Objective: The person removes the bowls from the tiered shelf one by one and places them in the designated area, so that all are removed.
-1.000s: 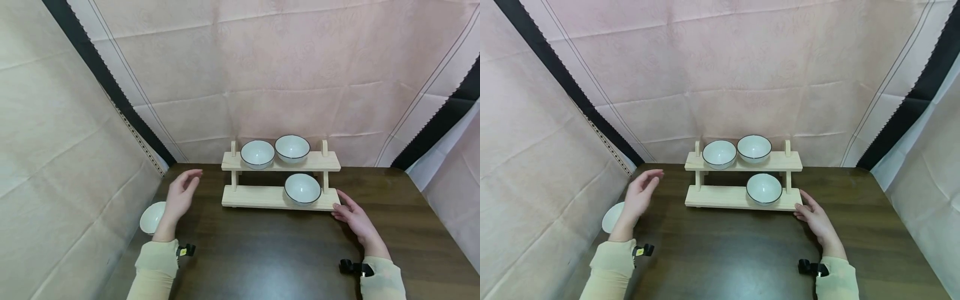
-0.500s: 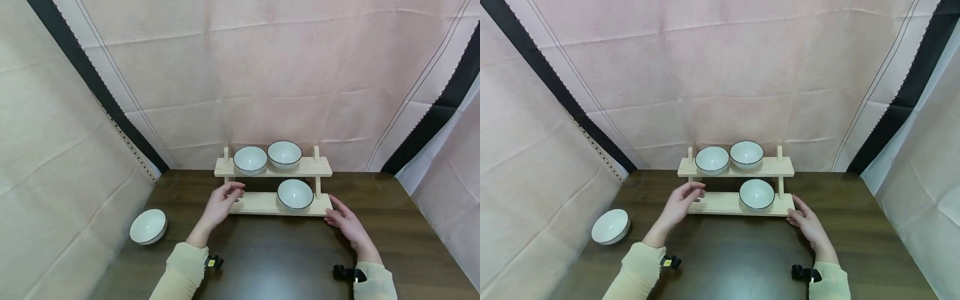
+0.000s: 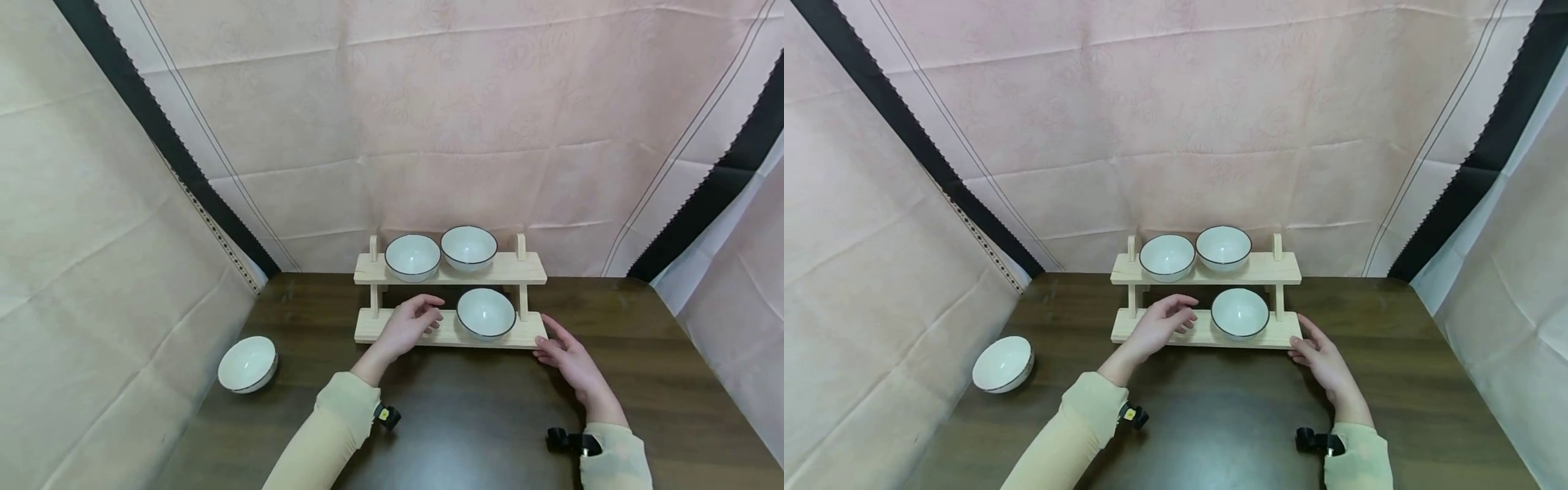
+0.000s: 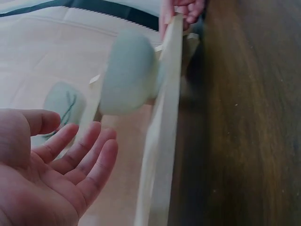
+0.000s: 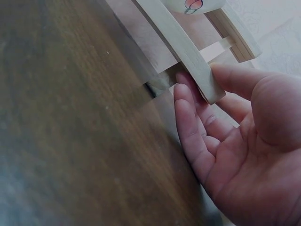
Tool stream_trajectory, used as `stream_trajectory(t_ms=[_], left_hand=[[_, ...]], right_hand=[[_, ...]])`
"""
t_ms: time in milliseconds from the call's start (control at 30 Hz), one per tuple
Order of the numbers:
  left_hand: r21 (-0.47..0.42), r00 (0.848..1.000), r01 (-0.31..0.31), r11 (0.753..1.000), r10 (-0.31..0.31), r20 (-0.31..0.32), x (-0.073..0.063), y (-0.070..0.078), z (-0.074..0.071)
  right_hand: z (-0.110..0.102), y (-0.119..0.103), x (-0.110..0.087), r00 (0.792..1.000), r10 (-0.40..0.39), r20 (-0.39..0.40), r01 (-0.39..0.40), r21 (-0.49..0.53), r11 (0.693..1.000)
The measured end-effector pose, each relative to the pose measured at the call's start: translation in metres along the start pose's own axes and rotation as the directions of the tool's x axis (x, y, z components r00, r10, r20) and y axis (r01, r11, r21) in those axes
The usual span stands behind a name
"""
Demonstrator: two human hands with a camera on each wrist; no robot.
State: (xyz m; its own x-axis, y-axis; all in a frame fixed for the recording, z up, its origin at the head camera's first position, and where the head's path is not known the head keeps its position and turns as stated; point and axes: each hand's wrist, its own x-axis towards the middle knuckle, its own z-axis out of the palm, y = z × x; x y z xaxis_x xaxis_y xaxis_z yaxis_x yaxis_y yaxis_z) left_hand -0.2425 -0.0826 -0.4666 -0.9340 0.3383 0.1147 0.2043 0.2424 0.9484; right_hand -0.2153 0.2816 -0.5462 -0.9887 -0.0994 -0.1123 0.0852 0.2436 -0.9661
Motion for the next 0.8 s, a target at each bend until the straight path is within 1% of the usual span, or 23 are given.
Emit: stream_trajectory(t_ms=[100,233,367,500,633,800], left_hand=[[-0.005,1.000,0.015,1.000,-0.015,0.017,0.009,-0.002,0.008],[-0.028,0.998,0.064,0.998,-0.064,0.030,0.017,-0.003,0.016],[-0.069,0.993,0.117,0.991,-0.115,0.031,0.023,-0.006,0.023],[-0.107,0.991,0.134,0.985,-0.131,0.039,0.024,-0.006,0.030],[-0.133,0.987,0.156,0.979,-0.148,0.064,0.023,-0.006,0.034],[-0.175,0.981,0.186,0.967,-0.174,0.081,0.023,-0.012,0.036]], right_hand=[[0.000,-0.001,0.000,1.000,0.002,0.005,-0.002,-0.007,1.000],[0.000,-0.001,0.000,1.000,0.009,0.003,-0.009,-0.009,1.000],[0.001,-0.001,-0.001,1.000,0.013,0.003,-0.013,-0.011,1.000],[0.001,0.000,-0.002,1.000,0.016,-0.002,-0.016,-0.013,1.000],[0.001,0.001,-0.002,1.000,0.021,-0.002,-0.021,-0.016,1.000],[0.001,0.001,-0.001,1.000,0.024,-0.004,-0.024,-0.015,1.000]])
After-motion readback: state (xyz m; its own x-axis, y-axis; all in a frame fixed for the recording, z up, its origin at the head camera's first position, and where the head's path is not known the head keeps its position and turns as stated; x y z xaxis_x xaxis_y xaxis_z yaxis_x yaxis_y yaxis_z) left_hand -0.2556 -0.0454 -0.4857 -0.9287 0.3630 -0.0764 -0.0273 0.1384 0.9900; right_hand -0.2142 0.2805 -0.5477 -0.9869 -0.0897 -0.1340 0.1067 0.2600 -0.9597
